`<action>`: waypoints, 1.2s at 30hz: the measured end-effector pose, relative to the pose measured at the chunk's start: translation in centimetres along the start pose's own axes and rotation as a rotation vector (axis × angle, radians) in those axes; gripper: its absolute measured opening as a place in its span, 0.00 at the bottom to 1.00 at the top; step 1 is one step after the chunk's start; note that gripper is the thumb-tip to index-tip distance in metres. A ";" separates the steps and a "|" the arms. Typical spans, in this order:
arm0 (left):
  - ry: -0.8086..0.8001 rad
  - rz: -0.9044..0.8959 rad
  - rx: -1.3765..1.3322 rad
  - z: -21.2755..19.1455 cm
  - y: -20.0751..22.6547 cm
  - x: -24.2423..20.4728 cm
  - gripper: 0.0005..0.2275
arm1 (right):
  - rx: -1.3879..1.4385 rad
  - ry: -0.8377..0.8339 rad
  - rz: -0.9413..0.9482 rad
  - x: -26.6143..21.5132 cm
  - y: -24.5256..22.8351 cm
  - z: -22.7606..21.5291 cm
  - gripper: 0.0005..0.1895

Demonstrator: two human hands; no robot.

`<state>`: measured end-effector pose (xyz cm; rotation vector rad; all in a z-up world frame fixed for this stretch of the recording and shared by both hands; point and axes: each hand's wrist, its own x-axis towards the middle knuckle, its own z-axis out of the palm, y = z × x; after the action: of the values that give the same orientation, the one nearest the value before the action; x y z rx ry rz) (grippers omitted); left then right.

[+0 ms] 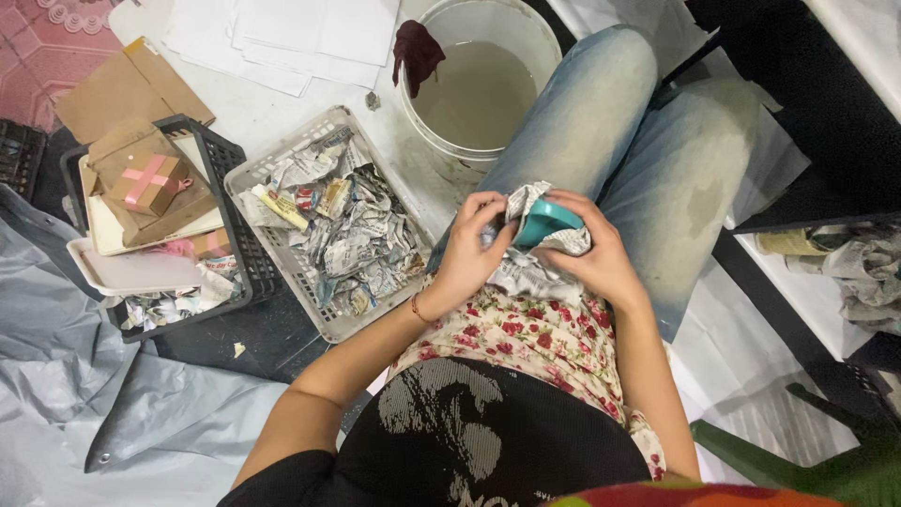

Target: The person repeatedly picks newspaper sheets from a basket, wraps small objects such as a teal mug and a clear glass, and places the wrapped items onto a nearby shelf. The person handles each item one at a time, folding the paper around the object before setting it down.

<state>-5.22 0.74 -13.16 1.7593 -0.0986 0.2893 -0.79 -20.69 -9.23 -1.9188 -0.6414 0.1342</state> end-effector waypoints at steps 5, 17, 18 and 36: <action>-0.196 -0.200 -0.573 -0.3 -1.5 2.6 0.21 | -0.094 0.072 -0.027 0.6 0.1 0.3 0.38; -0.609 0.118 0.068 -2.9 0.6 4.2 0.10 | -0.168 0.004 0.105 1.3 -2.5 -0.1 0.49; -0.597 0.150 0.111 -2.7 1.1 4.4 0.09 | -0.167 -0.017 0.108 1.4 -2.4 -0.1 0.48; -0.283 0.191 0.256 -2.7 2.3 0.9 0.26 | 0.062 0.393 0.213 1.1 3.4 0.4 0.39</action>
<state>-5.26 2.95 -10.28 2.0420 -0.4518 0.1948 1.28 -20.84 -12.14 -1.8793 -0.1682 -0.0882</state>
